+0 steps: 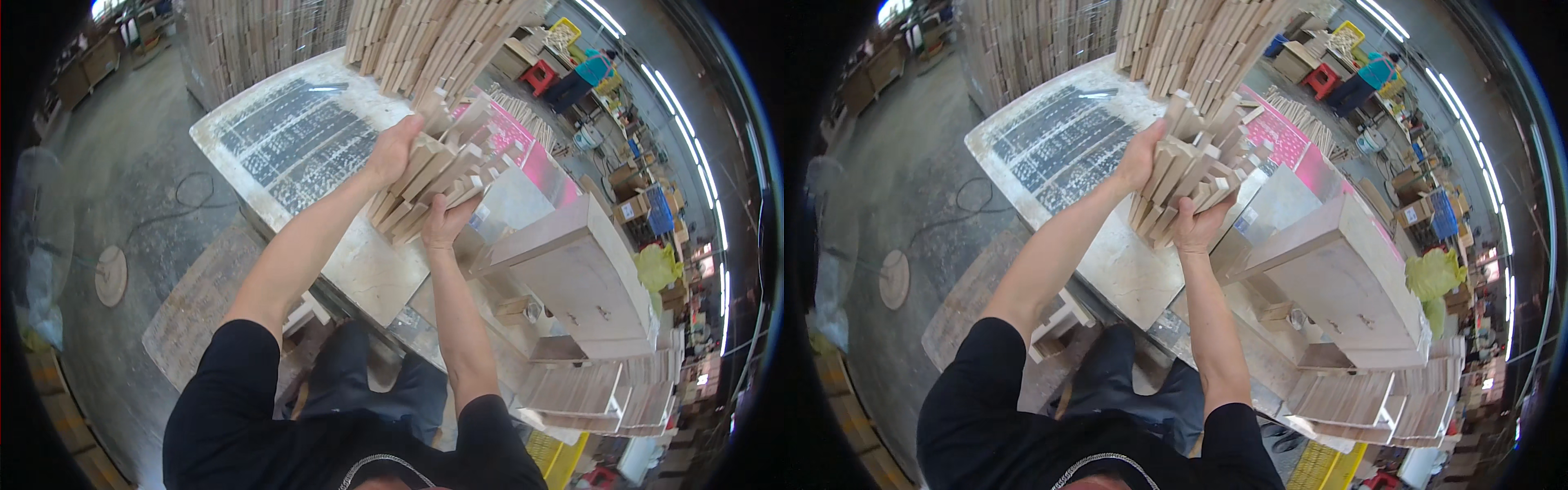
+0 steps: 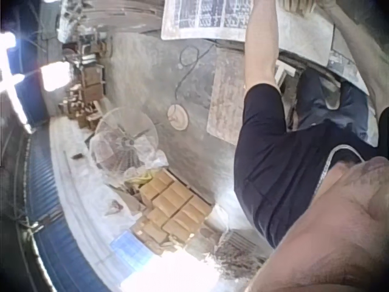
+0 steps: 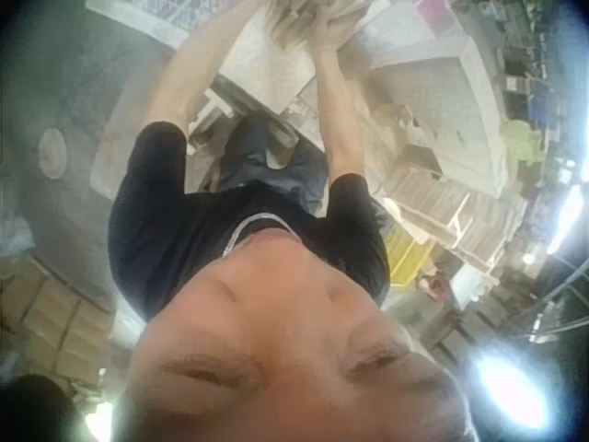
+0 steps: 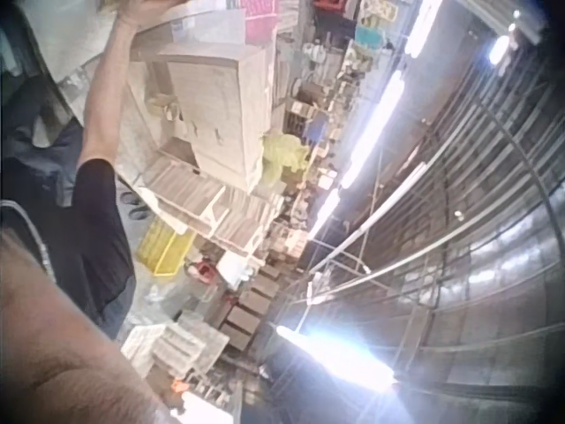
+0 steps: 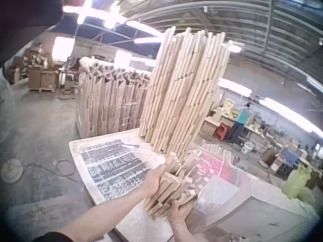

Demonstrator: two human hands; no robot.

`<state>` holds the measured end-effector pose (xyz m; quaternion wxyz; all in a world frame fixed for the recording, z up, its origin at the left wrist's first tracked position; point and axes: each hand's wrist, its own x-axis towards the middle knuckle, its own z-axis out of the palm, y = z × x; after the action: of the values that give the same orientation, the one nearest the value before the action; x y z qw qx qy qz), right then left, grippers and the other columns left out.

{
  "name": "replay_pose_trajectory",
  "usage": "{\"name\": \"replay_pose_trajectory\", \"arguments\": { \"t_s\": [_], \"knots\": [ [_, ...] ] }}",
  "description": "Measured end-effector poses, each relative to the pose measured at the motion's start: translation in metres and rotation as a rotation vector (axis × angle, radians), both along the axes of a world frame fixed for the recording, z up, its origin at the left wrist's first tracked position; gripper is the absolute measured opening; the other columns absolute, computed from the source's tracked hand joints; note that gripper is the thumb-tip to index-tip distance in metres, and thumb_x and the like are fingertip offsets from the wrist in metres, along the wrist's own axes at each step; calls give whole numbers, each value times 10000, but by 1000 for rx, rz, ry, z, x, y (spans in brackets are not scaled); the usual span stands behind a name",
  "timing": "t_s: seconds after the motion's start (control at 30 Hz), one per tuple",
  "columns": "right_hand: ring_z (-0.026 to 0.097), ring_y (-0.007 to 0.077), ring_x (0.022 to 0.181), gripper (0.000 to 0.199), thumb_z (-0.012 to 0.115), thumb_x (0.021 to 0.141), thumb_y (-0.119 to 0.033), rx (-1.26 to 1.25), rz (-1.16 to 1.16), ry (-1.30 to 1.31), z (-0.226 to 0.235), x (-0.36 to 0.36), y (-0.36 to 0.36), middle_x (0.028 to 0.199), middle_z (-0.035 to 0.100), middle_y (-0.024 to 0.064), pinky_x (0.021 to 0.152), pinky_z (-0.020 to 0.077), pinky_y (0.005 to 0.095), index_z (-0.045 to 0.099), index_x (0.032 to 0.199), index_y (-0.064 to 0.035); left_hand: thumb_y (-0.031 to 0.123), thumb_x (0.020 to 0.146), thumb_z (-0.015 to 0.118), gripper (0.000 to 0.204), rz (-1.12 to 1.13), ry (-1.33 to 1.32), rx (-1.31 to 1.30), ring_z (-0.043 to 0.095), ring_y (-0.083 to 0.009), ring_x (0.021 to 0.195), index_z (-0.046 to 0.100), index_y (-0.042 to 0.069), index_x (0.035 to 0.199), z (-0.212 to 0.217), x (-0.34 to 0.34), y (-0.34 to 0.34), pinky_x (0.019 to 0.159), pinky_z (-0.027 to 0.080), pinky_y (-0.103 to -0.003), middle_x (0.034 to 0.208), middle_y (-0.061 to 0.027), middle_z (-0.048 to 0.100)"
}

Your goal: Assembling small wooden slats into a lattice or drawer structure.

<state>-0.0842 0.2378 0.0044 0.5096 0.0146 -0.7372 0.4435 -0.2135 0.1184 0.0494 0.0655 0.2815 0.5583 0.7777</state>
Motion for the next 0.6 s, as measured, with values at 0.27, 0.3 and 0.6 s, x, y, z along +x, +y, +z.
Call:
{"name": "replay_pose_trajectory", "arguments": {
  "t_s": [0.27, 0.3, 0.6],
  "knots": [
    [427, 337, 1390, 1020, 629, 877, -592, -278, 68, 50, -21, -6, -8, 1498, 419, 240, 1172, 308, 406, 259, 1538, 92, 542, 1110, 283, 720, -4, -235, 134, 558, -179, 1191, 626, -65, 1289, -27, 24, -2, 1086, 386, -322, 1254, -115, 660],
    [451, 334, 1379, 997, 603, 889, -604, -277, 48, 31, -25, -3, -9, 1478, 461, 238, 1163, 320, 404, 288, 1526, 97, 547, 1109, 281, 719, 20, -239, 109, 546, -175, 1208, 613, -57, 1313, -29, 27, -4, 1095, 377, -319, 1276, -115, 647],
    [433, 371, 1407, 770, 506, 988, -415, -343, 17, -84, -36, 5, -19, 1509, 440, 277, 1172, 320, 411, 301, 1527, 95, 573, 1104, 213, 749, 160, -154, 119, 448, -221, 1396, 484, -13, 1483, -64, 28, -11, 1182, 302, -346, 1465, -146, 545]
  ]
}}
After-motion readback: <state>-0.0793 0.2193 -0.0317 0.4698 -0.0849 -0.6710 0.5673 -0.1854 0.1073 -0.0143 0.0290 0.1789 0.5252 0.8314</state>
